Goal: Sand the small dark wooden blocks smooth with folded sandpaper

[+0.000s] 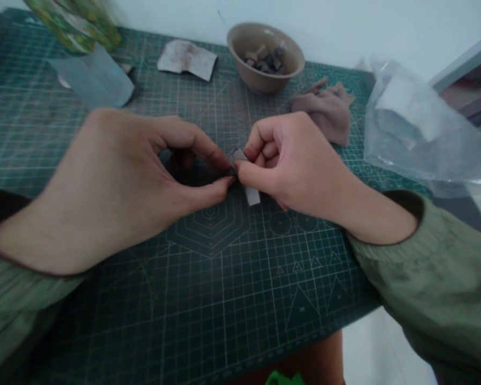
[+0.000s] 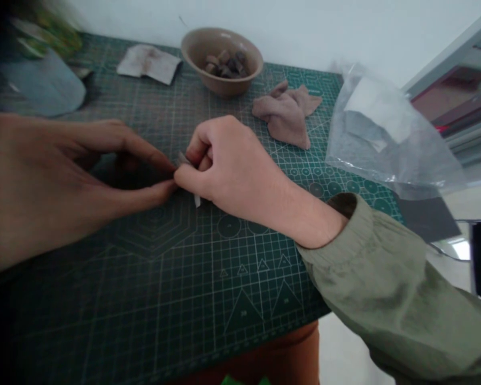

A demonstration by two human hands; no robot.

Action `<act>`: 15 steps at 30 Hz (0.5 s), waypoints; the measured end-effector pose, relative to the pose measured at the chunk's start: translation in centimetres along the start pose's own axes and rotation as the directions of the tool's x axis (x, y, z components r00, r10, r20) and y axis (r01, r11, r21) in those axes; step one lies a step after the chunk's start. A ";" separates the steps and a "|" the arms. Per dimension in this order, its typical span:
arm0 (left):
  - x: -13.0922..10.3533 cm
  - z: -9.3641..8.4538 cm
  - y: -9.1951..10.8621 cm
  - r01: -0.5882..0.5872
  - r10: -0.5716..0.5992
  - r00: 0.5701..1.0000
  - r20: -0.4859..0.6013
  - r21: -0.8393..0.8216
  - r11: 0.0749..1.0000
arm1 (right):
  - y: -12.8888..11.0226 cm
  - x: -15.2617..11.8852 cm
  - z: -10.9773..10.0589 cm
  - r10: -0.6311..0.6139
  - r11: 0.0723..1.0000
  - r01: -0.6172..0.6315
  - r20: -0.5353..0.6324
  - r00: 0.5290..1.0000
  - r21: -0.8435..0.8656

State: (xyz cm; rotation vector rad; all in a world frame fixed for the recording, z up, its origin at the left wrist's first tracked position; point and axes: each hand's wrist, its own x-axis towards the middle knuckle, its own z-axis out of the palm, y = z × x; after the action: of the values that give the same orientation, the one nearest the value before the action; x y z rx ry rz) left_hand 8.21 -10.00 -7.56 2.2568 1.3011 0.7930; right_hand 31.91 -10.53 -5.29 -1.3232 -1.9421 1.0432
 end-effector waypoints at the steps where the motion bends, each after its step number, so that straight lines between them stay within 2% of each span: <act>1: 0.0 0.0 0.1 -0.029 0.030 0.999 -0.015 0.018 0.999 | 0.0 0.0 0.0 0.008 1.000 -0.008 0.013 1.000 -0.001; 3: 0.1 -0.2 0.4 -0.058 0.060 0.998 -0.031 0.039 0.998 | 0.1 0.1 0.0 0.016 1.000 -0.016 0.017 1.000 -0.002; 10: 0.3 -0.4 1.5 0.058 -0.059 0.998 0.033 0.023 0.998 | 0.6 0.1 0.1 -0.035 0.999 0.035 0.000 0.999 0.009; 15: 0.3 -0.4 1.6 0.076 -0.075 0.996 0.040 -0.022 0.997 | 0.6 0.0 0.1 -0.039 0.999 0.039 0.014 0.999 0.007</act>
State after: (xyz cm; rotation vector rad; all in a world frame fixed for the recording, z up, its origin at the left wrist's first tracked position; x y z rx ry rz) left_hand 9.07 -10.51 -6.20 2.1805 1.3435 0.7305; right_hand 32.09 -10.40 -5.83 -1.2731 -1.9648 1.0419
